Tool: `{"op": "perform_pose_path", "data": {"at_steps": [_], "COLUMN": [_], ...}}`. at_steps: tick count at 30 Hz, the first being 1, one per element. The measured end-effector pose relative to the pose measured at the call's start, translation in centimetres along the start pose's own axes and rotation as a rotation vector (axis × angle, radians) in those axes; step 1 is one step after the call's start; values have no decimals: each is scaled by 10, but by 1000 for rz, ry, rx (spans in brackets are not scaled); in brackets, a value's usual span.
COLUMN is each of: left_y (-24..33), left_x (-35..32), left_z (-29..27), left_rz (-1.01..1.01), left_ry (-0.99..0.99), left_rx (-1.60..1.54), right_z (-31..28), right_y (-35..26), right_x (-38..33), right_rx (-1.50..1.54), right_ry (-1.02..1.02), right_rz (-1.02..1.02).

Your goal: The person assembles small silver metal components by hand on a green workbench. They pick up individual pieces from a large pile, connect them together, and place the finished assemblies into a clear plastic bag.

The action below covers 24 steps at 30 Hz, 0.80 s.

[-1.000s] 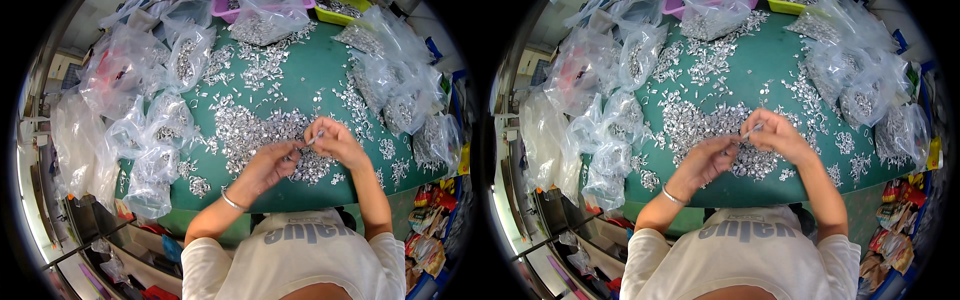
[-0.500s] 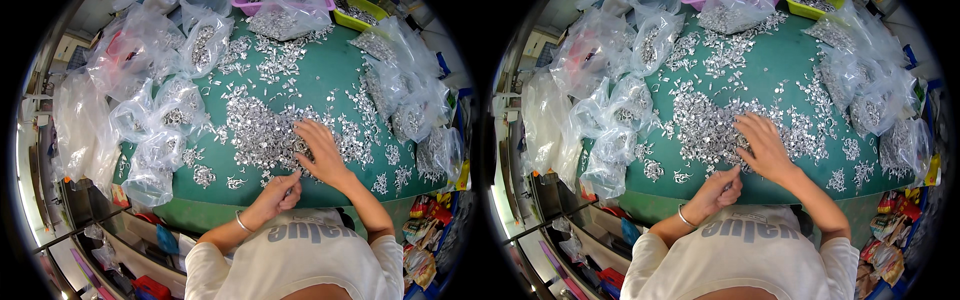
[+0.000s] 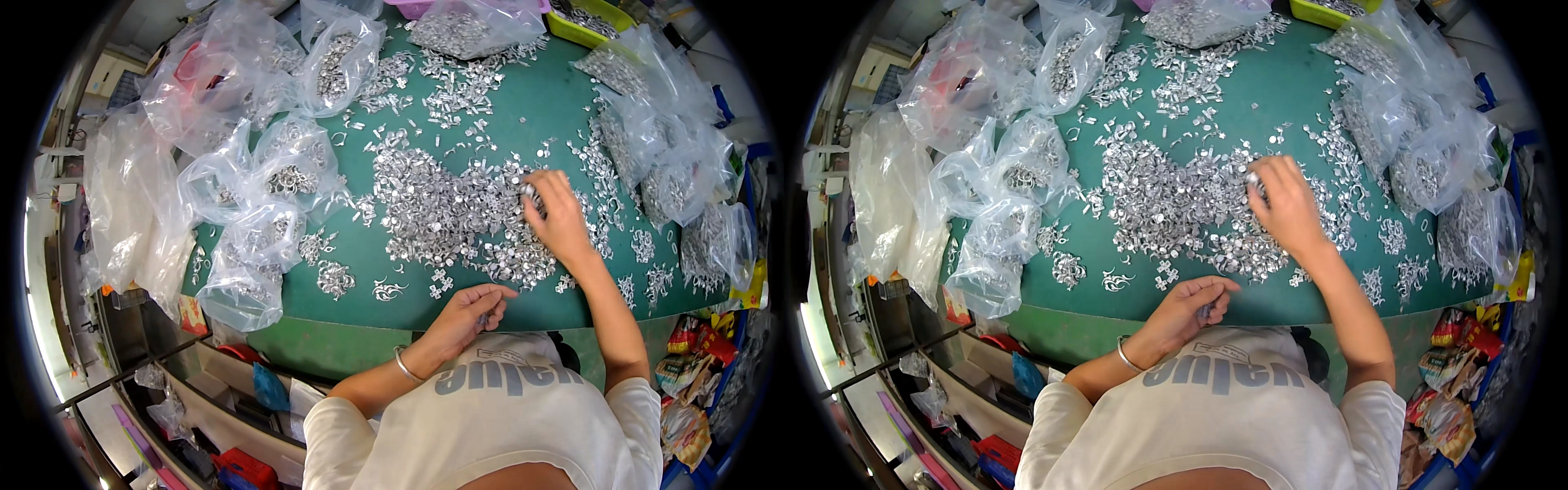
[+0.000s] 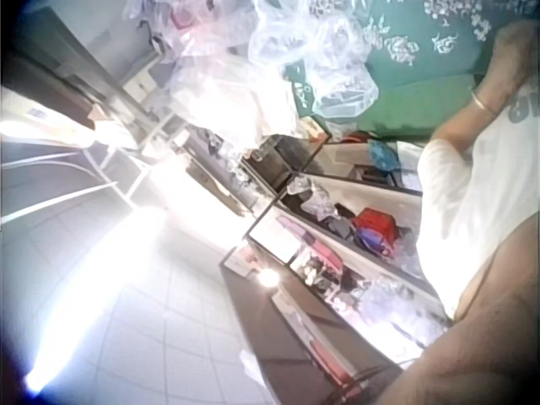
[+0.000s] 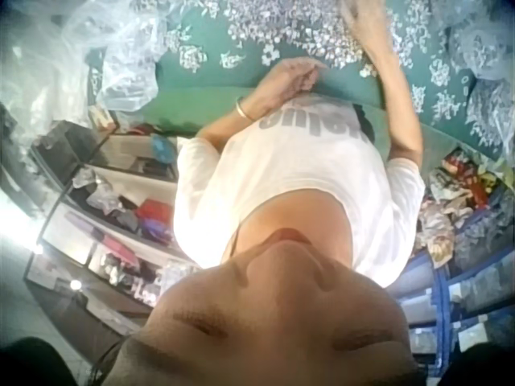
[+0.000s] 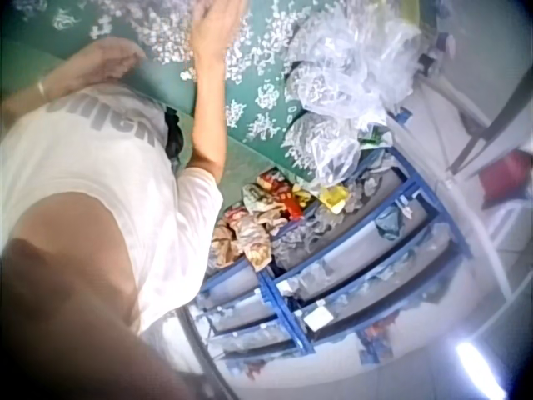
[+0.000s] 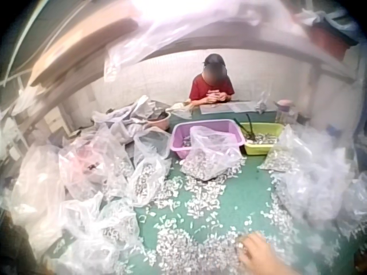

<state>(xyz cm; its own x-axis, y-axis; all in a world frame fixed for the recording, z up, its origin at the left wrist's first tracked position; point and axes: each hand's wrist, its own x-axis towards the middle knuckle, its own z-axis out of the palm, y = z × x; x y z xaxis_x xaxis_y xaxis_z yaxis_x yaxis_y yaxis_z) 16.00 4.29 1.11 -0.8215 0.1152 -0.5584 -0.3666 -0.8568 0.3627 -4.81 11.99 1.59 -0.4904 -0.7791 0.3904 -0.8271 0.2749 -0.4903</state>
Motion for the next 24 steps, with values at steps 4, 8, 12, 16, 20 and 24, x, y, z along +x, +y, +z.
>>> {"op": "perform_pose_path", "data": {"at_steps": [4,8,12,16,20,24], "left_y": [8,30,52,61,66,70], "left_x": [-2,2,9,33,55,58], "left_z": [-5,-7,-2,4,1,3], "left_rz": [134,583,793,956,866,852], "left_ry": [76,478,622,513,485,485], "left_rx": [217,1095,1452,1685,1946,2035], "right_z": [-11,-26,-34,-19,0,4], "right_y": [15,21,2,-25,-34,-38], "right_x": [-1,-6,-13,-17,-19,-20], "right_rx": [31,-191,-134,6,-161,-202], "right_ry": [-12,1,119,-61,-84,-125], "right_rz": [166,220,131,134,112,150]}}
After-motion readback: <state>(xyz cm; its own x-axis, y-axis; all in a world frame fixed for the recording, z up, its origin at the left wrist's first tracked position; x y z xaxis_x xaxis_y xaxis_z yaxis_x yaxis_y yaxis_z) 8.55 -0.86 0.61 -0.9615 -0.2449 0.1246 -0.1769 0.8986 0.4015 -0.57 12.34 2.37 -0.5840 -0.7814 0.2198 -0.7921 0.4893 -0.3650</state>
